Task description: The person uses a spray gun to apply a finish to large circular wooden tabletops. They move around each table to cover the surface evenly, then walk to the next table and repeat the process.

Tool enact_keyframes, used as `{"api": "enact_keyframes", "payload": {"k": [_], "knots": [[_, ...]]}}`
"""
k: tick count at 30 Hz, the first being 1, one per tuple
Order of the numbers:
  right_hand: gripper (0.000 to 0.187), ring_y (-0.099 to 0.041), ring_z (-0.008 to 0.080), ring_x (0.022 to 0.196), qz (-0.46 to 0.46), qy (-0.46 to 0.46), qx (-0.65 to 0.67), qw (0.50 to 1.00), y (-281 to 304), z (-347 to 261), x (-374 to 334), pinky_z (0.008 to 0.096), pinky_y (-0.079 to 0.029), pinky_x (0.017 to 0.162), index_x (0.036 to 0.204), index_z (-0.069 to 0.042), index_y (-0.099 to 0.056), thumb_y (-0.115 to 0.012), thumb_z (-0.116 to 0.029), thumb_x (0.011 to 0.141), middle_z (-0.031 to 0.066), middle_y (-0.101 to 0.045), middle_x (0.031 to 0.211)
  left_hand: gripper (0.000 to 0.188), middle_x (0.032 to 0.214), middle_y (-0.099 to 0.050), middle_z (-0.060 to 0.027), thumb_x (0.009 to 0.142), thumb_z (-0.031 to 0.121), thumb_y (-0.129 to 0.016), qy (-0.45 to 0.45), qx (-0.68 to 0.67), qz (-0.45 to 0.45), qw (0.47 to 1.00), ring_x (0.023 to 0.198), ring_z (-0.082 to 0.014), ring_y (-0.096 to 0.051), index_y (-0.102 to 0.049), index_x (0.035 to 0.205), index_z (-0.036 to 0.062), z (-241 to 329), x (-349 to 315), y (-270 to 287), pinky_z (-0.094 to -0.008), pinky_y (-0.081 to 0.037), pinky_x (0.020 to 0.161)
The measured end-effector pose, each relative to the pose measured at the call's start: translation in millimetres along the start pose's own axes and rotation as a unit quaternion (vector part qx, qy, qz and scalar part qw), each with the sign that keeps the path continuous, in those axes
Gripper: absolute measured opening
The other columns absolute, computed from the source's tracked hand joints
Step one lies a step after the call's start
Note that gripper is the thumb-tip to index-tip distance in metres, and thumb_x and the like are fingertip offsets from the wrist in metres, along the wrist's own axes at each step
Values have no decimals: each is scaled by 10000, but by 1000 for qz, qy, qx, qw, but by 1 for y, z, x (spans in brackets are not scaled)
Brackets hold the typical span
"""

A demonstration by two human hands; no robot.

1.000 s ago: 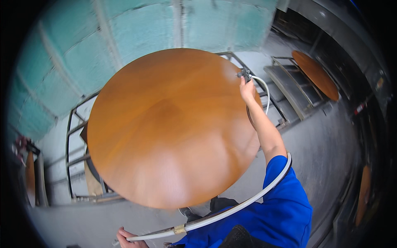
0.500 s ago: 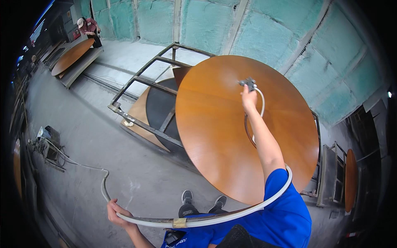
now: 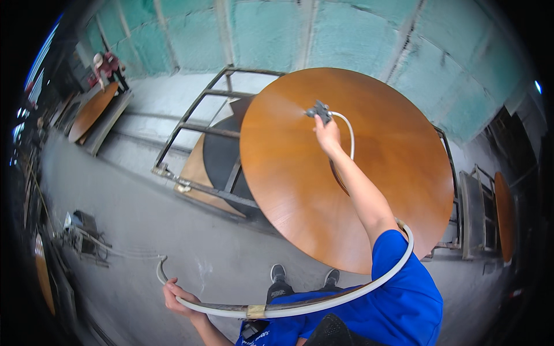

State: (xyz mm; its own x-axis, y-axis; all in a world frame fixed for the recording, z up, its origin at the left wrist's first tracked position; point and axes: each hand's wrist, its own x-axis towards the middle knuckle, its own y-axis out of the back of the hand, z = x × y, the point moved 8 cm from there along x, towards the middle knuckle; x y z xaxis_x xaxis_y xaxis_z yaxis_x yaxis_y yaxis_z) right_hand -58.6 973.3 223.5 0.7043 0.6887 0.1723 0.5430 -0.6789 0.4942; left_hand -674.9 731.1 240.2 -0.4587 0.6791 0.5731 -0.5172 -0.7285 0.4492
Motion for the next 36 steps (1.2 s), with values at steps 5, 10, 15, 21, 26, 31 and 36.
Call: {"api": "enact_keyframes", "payload": {"k": [5, 10, 15, 21, 26, 31, 36], "knots": [[415, -711, 331, 833, 99, -73, 3, 992, 188, 105, 2, 442, -532, 772, 1159, -22, -613, -568, -399, 991, 176, -714, 852, 351, 622, -510, -100, 1049, 189, -466, -100, -75, -62, 990, 570, -174, -439, -609, 822, -38, 74, -34, -61, -351, -357, 536], [411, -709, 339, 830, 231, -96, 3, 968, 380, 233, -14, 452, -528, 781, 1157, -20, -613, -580, -392, 987, 174, -713, 832, 341, 675, -569, -150, 1046, 183, -473, -153, -111, -178, 966, 593, -225, -484, -615, 848, -55, 144, -93, -125, -378, -396, 555], [410, -720, 284, 772, 405, -128, -94, 901, 548, 345, -49, 421, -533, 739, 1085, -30, -645, -617, -421, 965, 136, -720, 771, 346, 690, -589, -151, 1055, 214, -500, -202, -143, -202, 948, 617, -214, -492, -632, 894, -62, 200, -136, -147, -381, -405, 569], [557, -693, 411, 982, 470, -193, -167, 845, 663, 386, -98, 476, -518, 865, 1184, 41, -607, -582, -471, 965, 277, -714, 963, 322, 657, -556, -126, 1050, 197, -512, -228, -124, -228, 939, 593, -194, -459, -630, 897, -61, 229, -157, -152, -366, -380, 545], [637, -652, 461, 1065, 463, -204, -176, 844, 650, 367, -109, 496, -502, 916, 1281, 62, -554, -579, -488, 962, 306, -693, 1055, 322, 654, -550, -119, 1051, 198, -507, -220, -128, -222, 941, 593, -189, -449, -631, 902, -60, 224, -156, -145, -360, -377, 545], [496, -608, 463, 1143, 325, -181, -41, 927, 520, 346, -67, 513, -468, 971, 1283, -18, -584, -594, -399, 965, 304, -661, 1159, 295, 703, -601, -172, 1033, 153, -483, -185, -126, -201, 953, 617, -249, -540, -635, 914, -70, 193, -136, -124, -371, -444, 582], [399, -699, 258, 776, 198, -122, 18, 972, 337, 260, -49, 394, -524, 708, 1172, -23, -640, -602, -370, 980, 142, -725, 867, 303, 694, -597, -129, 1022, 141, -460, -108, -75, -134, 982, 624, -189, -531, -652, 887, -51, 116, -100, -59, -352, -425, 573]]}}
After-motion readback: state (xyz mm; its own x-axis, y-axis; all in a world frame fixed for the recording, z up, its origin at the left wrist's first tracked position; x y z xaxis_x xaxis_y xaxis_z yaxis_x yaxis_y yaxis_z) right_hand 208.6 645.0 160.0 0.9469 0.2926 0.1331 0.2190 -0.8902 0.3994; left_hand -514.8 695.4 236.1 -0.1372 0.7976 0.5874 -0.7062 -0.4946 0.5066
